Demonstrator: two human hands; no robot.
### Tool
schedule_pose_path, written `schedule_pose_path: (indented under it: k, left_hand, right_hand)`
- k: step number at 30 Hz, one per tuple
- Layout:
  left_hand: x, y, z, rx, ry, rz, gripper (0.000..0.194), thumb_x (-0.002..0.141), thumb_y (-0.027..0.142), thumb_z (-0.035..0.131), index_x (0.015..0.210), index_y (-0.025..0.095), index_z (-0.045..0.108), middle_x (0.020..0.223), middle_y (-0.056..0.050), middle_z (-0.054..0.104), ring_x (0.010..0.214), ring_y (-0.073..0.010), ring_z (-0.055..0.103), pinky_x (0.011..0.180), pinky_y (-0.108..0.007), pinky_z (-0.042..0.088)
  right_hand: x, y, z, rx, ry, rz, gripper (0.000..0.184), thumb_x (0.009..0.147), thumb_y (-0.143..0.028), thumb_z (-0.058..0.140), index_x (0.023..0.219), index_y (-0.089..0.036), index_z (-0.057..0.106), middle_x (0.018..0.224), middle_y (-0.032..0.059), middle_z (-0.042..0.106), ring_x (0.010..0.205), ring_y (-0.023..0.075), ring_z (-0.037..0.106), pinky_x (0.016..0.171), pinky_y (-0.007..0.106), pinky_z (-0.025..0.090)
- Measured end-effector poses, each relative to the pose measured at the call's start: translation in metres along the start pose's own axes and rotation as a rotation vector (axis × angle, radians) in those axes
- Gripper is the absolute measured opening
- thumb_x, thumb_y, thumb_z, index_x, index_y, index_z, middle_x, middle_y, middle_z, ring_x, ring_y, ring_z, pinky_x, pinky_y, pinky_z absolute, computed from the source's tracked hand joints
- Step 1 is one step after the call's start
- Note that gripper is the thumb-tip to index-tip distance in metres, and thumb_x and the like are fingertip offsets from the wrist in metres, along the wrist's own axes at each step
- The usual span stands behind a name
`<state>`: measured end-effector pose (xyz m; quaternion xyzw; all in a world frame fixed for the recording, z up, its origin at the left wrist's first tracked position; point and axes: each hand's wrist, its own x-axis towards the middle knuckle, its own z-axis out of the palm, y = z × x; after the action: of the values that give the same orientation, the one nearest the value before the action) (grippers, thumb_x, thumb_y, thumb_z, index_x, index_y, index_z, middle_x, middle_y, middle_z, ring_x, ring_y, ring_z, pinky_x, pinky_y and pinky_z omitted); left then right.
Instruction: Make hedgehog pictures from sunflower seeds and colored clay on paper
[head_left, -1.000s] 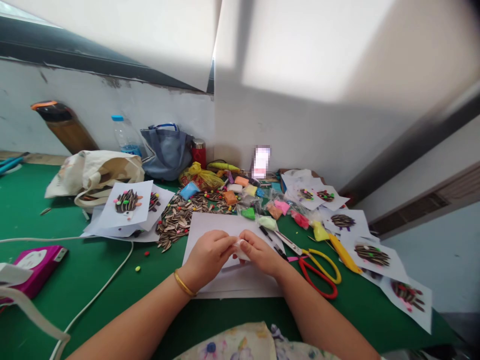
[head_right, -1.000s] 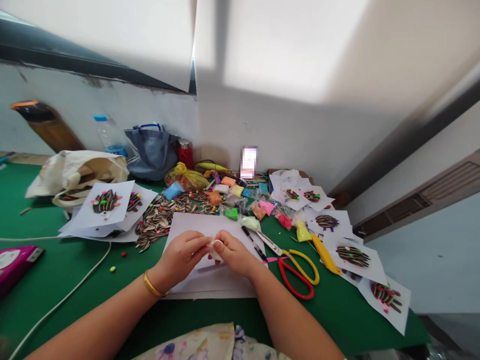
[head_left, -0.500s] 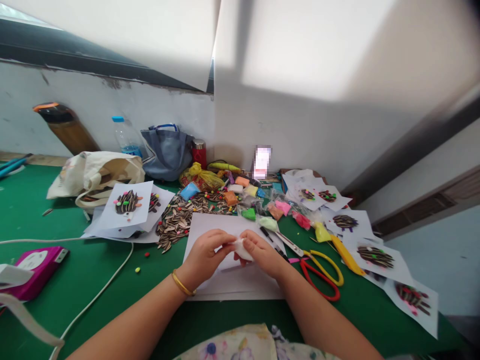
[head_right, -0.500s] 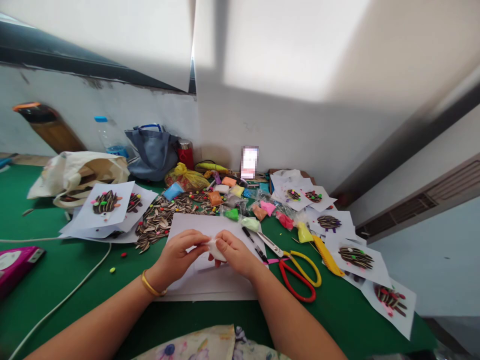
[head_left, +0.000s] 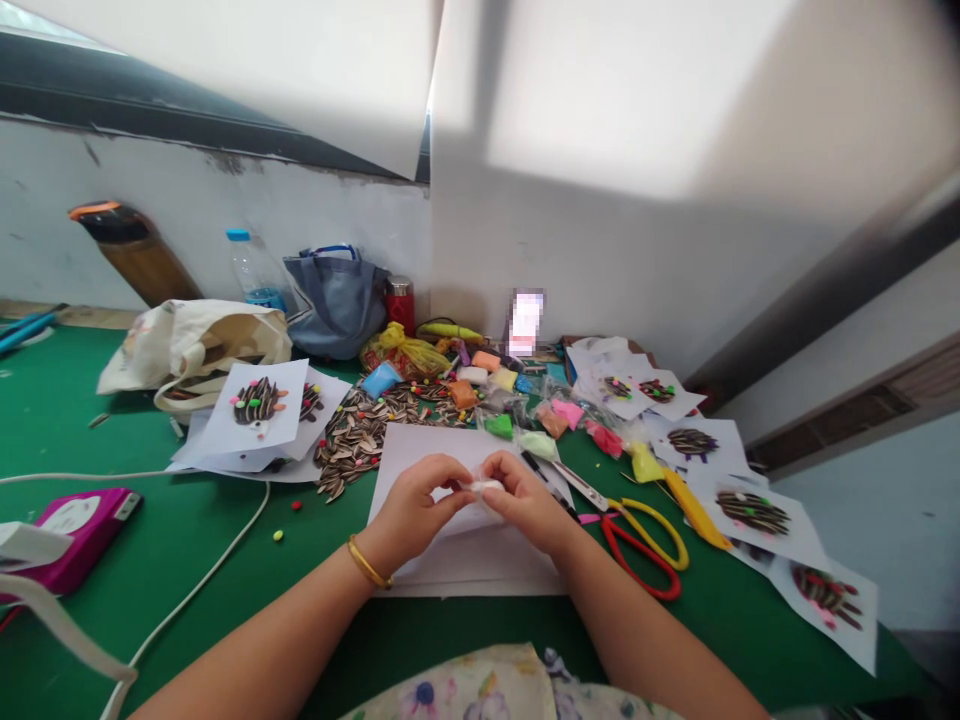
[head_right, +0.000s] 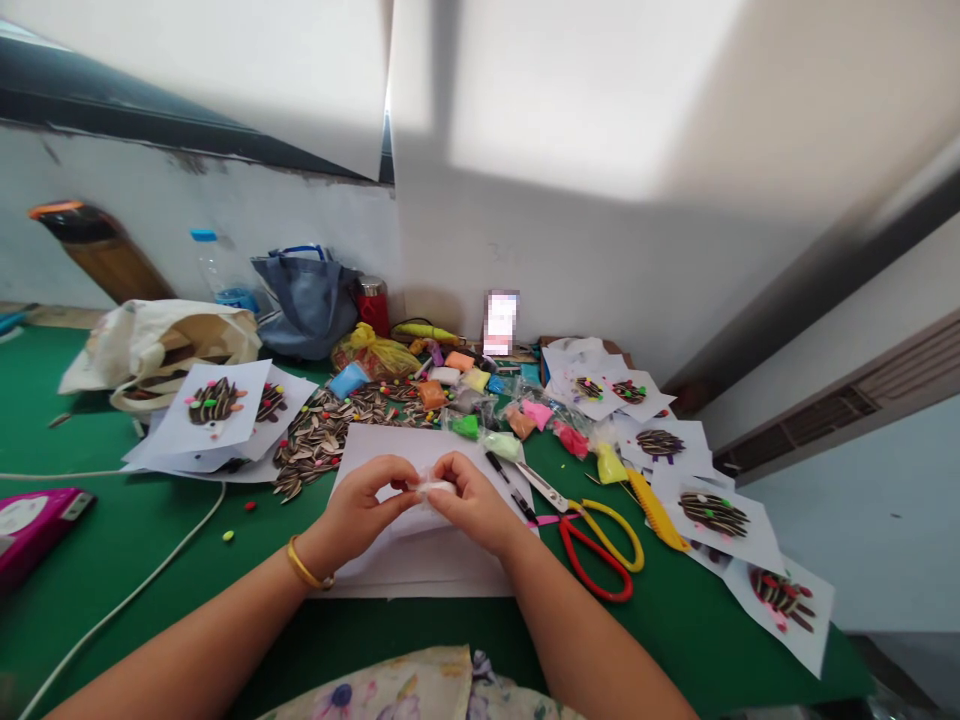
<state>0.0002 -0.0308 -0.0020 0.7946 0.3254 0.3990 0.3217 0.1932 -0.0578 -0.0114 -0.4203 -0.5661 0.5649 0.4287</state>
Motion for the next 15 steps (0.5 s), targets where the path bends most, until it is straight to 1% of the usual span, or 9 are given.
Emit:
schedule_pose_path:
  k: [3, 5, 7, 9, 11, 15]
  left_hand:
    - [-0.0002, -0.0007, 0.0006, -0.009, 0.016, 0.027, 0.003, 0.086, 0.021, 0.064, 0.083, 0.019, 0.064, 0.083, -0.002, 0.067, 0.079, -0.0142, 0.061, 0.072, -0.027, 0.049]
    - [-0.0003, -0.0013, 0.0009, 0.004, 0.036, 0.016, 0.002, 0.086, 0.020, 0.064, 0.087, 0.020, 0.065, 0.084, -0.001, 0.067, 0.078, -0.0139, 0.061, 0.072, -0.027, 0.050]
    - [-0.0002, -0.0020, 0.0007, 0.025, 0.046, 0.002, 0.008, 0.085, 0.021, 0.066, 0.093, 0.021, 0.066, 0.085, -0.001, 0.068, 0.077, -0.0140, 0.061, 0.071, -0.027, 0.051]
    - [0.0002, -0.0023, 0.0000, 0.052, 0.033, 0.002, 0.012, 0.084, 0.022, 0.068, 0.095, 0.021, 0.067, 0.086, -0.002, 0.068, 0.078, -0.0148, 0.062, 0.070, -0.027, 0.051]
    - [0.0003, -0.0018, -0.0005, 0.084, 0.023, 0.013, 0.011, 0.083, 0.021, 0.068, 0.095, 0.021, 0.068, 0.086, -0.003, 0.068, 0.079, -0.0156, 0.062, 0.070, -0.027, 0.051]
    - [-0.0007, 0.0009, 0.0000, 0.130, 0.016, 0.056, 0.009, 0.085, 0.016, 0.065, 0.092, 0.020, 0.068, 0.085, -0.003, 0.067, 0.079, -0.0152, 0.062, 0.071, -0.027, 0.050]
  right_hand:
    - [0.0002, -0.0007, 0.0021, -0.020, 0.001, -0.007, 0.028, 0.081, -0.041, 0.065, 0.092, -0.022, 0.048, 0.086, -0.0019, 0.048, 0.071, 0.0120, 0.043, 0.063, 0.024, 0.036]
    - [0.0004, -0.0006, 0.0023, -0.038, -0.002, 0.002, 0.027, 0.081, -0.041, 0.064, 0.093, -0.022, 0.049, 0.086, -0.0021, 0.048, 0.070, 0.0118, 0.043, 0.063, 0.024, 0.036]
    - [0.0004, -0.0002, 0.0019, -0.065, 0.000, 0.016, 0.027, 0.082, -0.042, 0.063, 0.095, -0.022, 0.050, 0.086, -0.0018, 0.050, 0.071, 0.0122, 0.044, 0.064, 0.024, 0.037]
    - [0.0002, 0.0006, 0.0016, -0.093, 0.016, 0.007, 0.026, 0.083, -0.040, 0.062, 0.097, -0.021, 0.052, 0.089, -0.0012, 0.053, 0.075, 0.0132, 0.047, 0.067, 0.025, 0.038]
    - [0.0002, 0.0019, 0.0018, -0.113, 0.030, -0.010, 0.023, 0.083, -0.037, 0.061, 0.098, -0.021, 0.053, 0.091, -0.0009, 0.054, 0.077, 0.0135, 0.047, 0.070, 0.026, 0.039]
    - [0.0010, 0.0043, 0.0035, -0.128, 0.027, -0.025, 0.018, 0.082, -0.032, 0.060, 0.095, -0.021, 0.053, 0.087, -0.0022, 0.053, 0.071, 0.0122, 0.045, 0.067, 0.025, 0.037]
